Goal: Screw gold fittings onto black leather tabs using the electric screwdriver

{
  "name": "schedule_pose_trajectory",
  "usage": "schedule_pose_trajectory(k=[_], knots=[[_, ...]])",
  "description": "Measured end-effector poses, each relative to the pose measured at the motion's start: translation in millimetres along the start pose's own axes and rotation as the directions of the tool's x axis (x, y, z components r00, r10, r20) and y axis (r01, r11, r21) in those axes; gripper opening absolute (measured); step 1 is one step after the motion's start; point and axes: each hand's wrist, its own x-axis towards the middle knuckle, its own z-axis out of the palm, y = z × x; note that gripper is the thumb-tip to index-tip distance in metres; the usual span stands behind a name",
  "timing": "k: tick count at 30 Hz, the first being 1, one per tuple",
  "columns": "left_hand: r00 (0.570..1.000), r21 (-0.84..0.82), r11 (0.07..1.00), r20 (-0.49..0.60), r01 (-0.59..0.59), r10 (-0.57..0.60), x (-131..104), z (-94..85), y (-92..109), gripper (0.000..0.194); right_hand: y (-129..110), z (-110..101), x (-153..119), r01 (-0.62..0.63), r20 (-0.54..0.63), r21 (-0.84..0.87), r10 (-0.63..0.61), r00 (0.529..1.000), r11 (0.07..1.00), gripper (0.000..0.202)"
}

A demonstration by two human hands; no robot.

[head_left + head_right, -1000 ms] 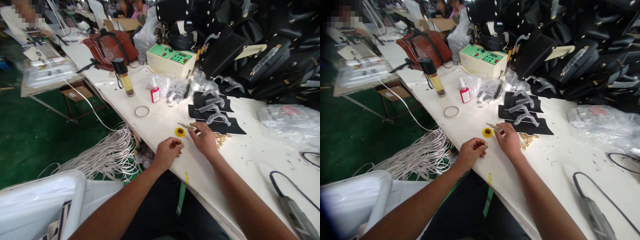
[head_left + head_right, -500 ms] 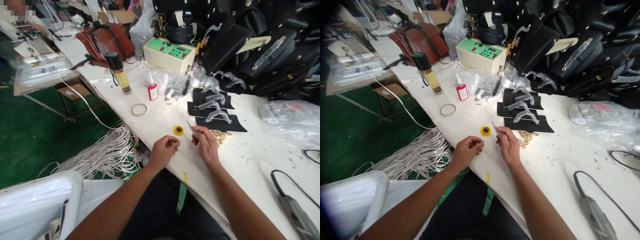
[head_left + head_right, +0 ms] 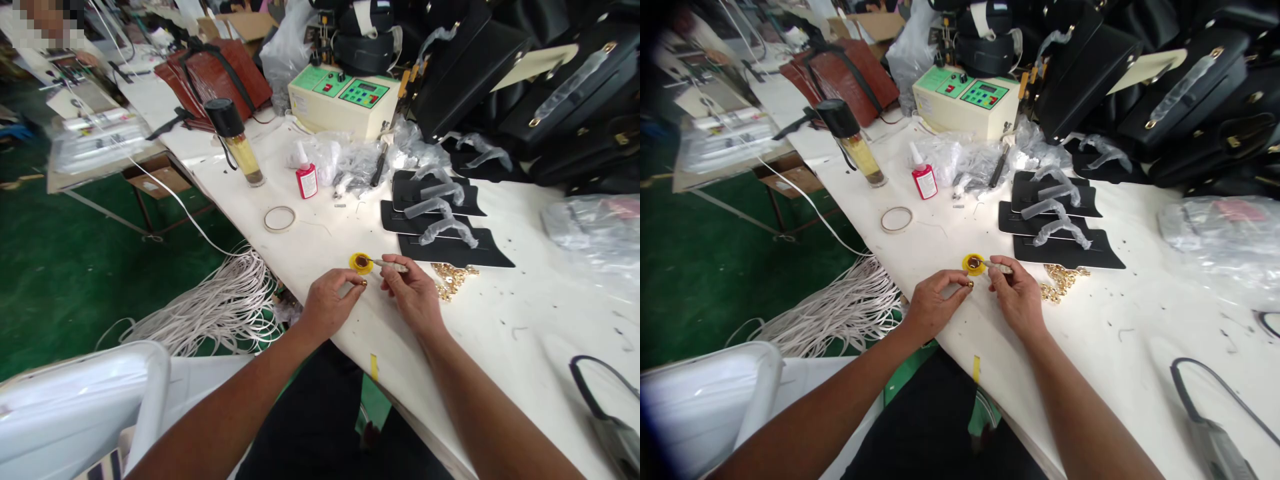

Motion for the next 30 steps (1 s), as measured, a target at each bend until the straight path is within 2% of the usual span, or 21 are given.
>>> schedule_pose_trajectory(k=[8, 13, 22, 26, 30], knots=[[0.994, 0.085, 0.991, 0.004, -0.105, 0.105, -0.2, 8.7, -9.3, 0.011, 4.6, 3.9, 0.7, 0.067, 0.017, -0.125, -0.065, 0.998, 0.99, 0.046], [0.993, 0.14, 0.983, 0.037, -0.12, 0.115, 0.2, 9.2, -8.5, 0.011, 6.2, 4.1, -0.2, 0.073, 0.027, -0.121, -0.07, 0.997, 0.99, 0.046], [0.987, 0.153, 0.975, 0.016, -0.16, 0.159, 0.6, 12.1, -7.3, 0.008, 5.0, 4.1, 0.1, 0.081, 0.034, -0.115, -0.078, 0.996, 0.99, 0.043], [0.988, 0.138, 0.978, 0.006, -0.154, 0.154, 1.1, 11.2, -5.4, 0.008, 4.4, 4.1, 0.5, 0.078, 0.04, -0.099, -0.075, 0.996, 0.992, 0.043], [0.995, 0.102, 0.991, -0.017, -0.092, 0.094, 1.2, 10.6, -4.3, 0.007, 3.7, 1.6, -0.5, 0.041, 0.01, 0.008, -0.041, 0.999, 0.999, 0.047]])
